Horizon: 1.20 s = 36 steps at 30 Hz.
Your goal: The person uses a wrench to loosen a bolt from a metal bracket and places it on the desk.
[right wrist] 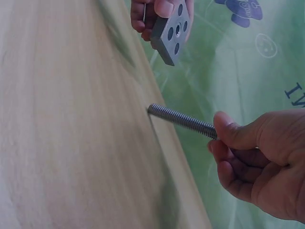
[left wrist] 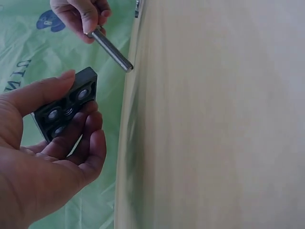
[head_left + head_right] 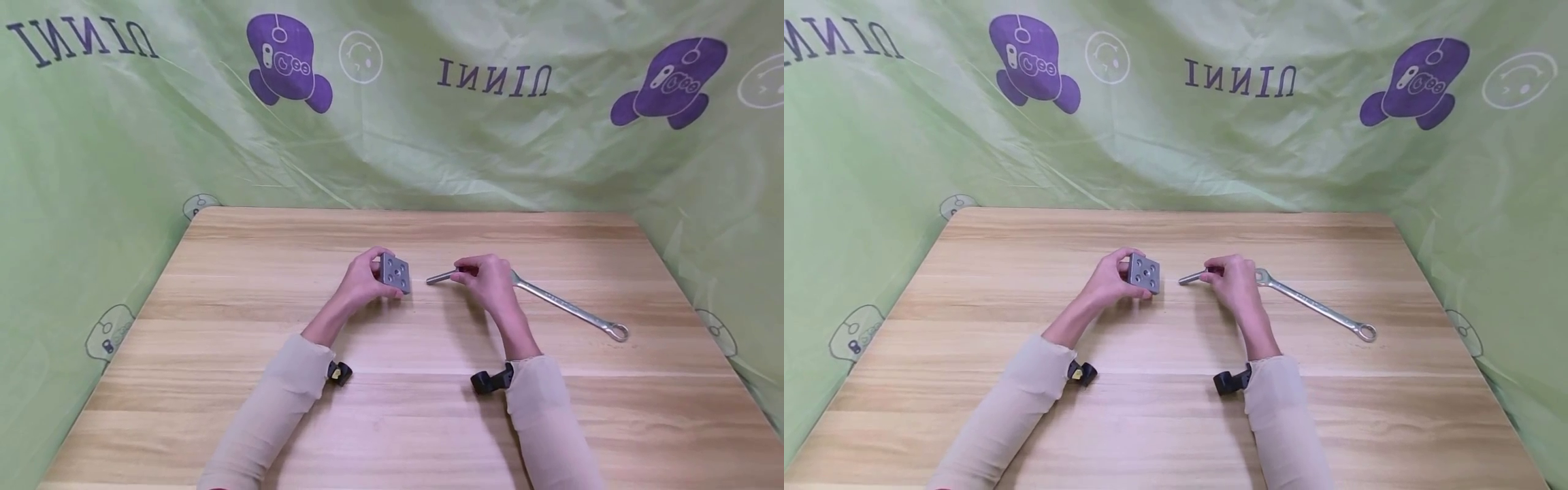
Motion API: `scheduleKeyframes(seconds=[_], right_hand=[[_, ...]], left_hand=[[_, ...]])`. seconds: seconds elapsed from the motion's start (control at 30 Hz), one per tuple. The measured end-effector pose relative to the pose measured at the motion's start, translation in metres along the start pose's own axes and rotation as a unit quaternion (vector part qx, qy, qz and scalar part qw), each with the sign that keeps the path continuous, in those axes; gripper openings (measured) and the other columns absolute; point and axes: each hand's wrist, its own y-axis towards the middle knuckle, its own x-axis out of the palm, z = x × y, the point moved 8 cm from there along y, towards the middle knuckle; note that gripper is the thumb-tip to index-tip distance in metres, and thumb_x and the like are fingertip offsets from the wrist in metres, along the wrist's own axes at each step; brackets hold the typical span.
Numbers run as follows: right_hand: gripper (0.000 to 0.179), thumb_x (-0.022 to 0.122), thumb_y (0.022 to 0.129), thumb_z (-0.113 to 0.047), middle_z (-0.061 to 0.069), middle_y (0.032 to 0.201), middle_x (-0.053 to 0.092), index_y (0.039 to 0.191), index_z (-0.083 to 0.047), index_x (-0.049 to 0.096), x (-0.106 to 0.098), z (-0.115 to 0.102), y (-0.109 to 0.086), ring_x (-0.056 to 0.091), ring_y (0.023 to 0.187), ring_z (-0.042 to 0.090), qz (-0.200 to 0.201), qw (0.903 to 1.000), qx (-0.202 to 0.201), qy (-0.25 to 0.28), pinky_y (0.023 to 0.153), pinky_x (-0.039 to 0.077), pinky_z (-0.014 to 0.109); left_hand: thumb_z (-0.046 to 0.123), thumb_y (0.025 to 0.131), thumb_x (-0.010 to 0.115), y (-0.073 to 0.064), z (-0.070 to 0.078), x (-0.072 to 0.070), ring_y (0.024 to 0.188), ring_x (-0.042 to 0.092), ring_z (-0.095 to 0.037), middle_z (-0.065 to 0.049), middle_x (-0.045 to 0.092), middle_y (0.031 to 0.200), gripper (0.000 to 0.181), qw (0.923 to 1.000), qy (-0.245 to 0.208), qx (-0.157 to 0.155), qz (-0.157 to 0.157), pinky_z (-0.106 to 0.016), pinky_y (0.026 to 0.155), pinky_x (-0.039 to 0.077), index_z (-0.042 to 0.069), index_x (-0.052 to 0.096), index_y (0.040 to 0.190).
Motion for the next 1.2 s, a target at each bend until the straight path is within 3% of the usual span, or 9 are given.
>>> scheduleKeyframes(seconds=[0.23, 0.47, 0.63, 0.87, 1.2], right_hand=[[0.029, 0.081, 0.081, -0.013, 0.02, 0.102, 0.077, 0.107, 0.001, 0.075, 0.005, 0.003, 0.007, 0.074, 0.09, 0.032, -0.026, 0.9992, -0.008, -0.029, 0.08, 0.059, 0.042], [0.021, 0.076, 0.086, -0.012, 0.02, 0.102, 0.077, 0.102, 0.002, 0.076, 0.019, 0.001, 0.014, 0.072, 0.094, 0.033, -0.068, 0.9907, -0.062, -0.1, 0.086, 0.056, 0.045], [0.019, 0.075, 0.088, -0.012, 0.02, 0.1, 0.076, 0.101, 0.002, 0.074, 0.027, 0.005, 0.015, 0.071, 0.094, 0.033, -0.088, 0.9864, -0.053, -0.128, 0.085, 0.056, 0.046], [0.022, 0.074, 0.088, -0.011, 0.022, 0.106, 0.074, 0.104, 0.004, 0.073, 0.029, 0.011, 0.015, 0.07, 0.1, 0.036, -0.097, 0.9843, -0.045, -0.141, 0.089, 0.056, 0.047], [0.028, 0.077, 0.085, -0.011, 0.024, 0.108, 0.073, 0.108, 0.005, 0.072, 0.031, 0.014, 0.017, 0.069, 0.101, 0.038, -0.103, 0.983, -0.053, -0.143, 0.091, 0.056, 0.046]], left_hand=[[-0.016, 0.062, 0.078, 0.01, -0.008, -0.003, 0.097, 0.072, -0.032, -0.028, 0.069, 0.118, 0.078, 0.9995, 0.022, -0.019, -0.016, -0.031, 0.076, 0.058, 0.007, 0.049, 0.131], [-0.011, 0.059, 0.084, 0.015, -0.007, -0.008, 0.1, 0.068, -0.031, -0.023, 0.07, 0.118, 0.076, 0.997, 0.076, -0.014, -0.006, -0.033, 0.082, 0.055, 0.01, 0.055, 0.126], [-0.003, 0.057, 0.088, 0.02, -0.007, -0.016, 0.106, 0.062, -0.032, -0.019, 0.065, 0.12, 0.077, 0.9925, 0.121, -0.009, 0.017, -0.039, 0.088, 0.053, 0.011, 0.058, 0.126], [0.009, 0.054, 0.092, 0.024, -0.005, -0.023, 0.114, 0.043, -0.034, -0.018, 0.054, 0.127, 0.073, 0.9738, 0.224, -0.004, 0.041, -0.048, 0.101, 0.037, 0.011, 0.063, 0.121], [0.009, 0.055, 0.09, 0.026, -0.007, -0.023, 0.127, 0.036, -0.04, -0.021, 0.043, 0.144, 0.073, 0.9585, 0.281, -0.028, 0.039, -0.055, 0.11, 0.029, 0.011, 0.065, 0.123]])
